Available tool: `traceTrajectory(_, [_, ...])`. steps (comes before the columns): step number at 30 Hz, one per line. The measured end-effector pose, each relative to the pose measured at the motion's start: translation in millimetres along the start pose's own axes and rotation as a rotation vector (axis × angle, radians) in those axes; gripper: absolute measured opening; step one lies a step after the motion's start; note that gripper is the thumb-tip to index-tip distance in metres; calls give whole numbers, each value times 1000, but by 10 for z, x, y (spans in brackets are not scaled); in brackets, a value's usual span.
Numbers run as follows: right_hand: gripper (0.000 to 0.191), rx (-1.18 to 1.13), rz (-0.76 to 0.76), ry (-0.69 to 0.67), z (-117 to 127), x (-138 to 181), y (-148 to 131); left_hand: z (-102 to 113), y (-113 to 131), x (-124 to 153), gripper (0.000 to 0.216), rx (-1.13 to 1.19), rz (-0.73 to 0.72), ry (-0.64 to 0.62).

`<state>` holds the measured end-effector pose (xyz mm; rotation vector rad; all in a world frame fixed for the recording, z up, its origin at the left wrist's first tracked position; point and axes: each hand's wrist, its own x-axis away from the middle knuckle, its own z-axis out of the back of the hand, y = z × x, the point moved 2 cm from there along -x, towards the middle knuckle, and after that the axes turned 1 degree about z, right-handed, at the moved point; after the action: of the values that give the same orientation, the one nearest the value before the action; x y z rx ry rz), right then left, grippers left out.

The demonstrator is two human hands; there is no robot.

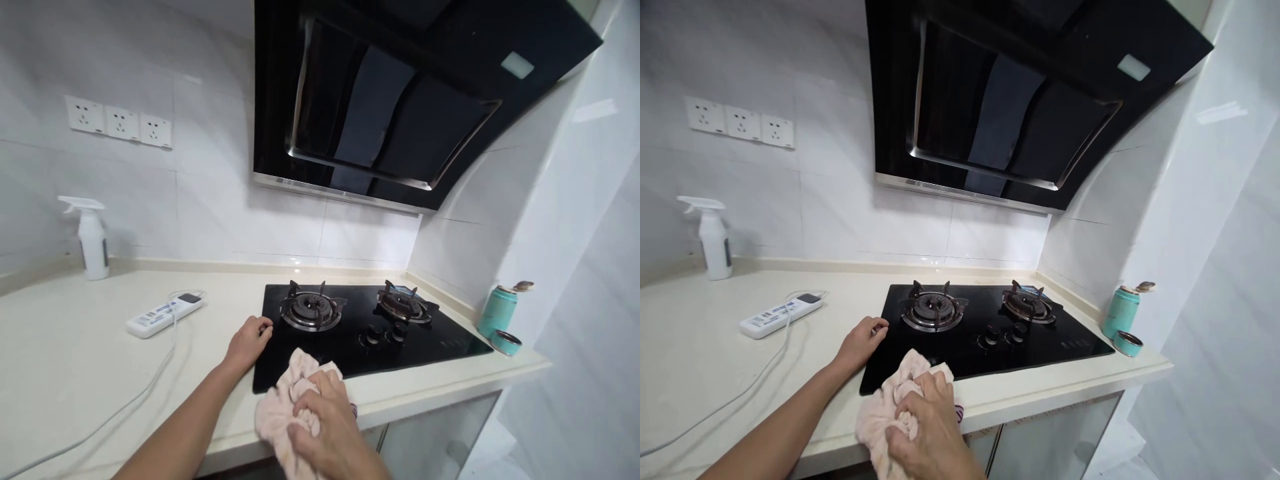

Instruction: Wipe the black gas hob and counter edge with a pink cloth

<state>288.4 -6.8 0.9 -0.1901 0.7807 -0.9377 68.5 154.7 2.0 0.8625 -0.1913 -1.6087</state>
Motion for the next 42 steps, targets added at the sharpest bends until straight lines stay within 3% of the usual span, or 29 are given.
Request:
traceTrajectory(2, [16,-163,17,-9,116,-18,34,2,-32,-15,25,23,9,11])
traceTrajectory(5, [7,-265,45,88,404,-80,175,-14,-58,-35,24,52,9,21])
traceTrajectory(9, [17,-33,32,238,705,-190,547,-27,-54,-38,22,74,14,27])
traceTrajectory(14, [43,340,-132,133,594,-182,1094,-30,-25,-23,22,97,25,35])
traceTrajectory(17, [52,418,-260,104,457,-167,1203,-32,-21,-27,22,104,36,58])
traceTrajectory(20, [60,511,-375,37,321,-250,1083,-31,-30,-51,24,107,50,81])
traceTrajectory(22, [59,535,-363,-13,206,-349,906,-31,-35,-74,25,111,53,89])
traceTrajectory(28, [35,408,-118,-54,-165,-590,350,-26,0,-90,28,137,32,75])
traceTrajectory(34, [24,278,46,-37,-228,-533,210,100,92,-76,26,144,26,36])
traceTrajectory(38, [23,116,177,-18,-256,-407,177,206,322,75,23,141,-37,-21])
traceTrajectory(42, [37,-49,231,-42,-184,-293,163,255,736,516,32,156,-159,-32])
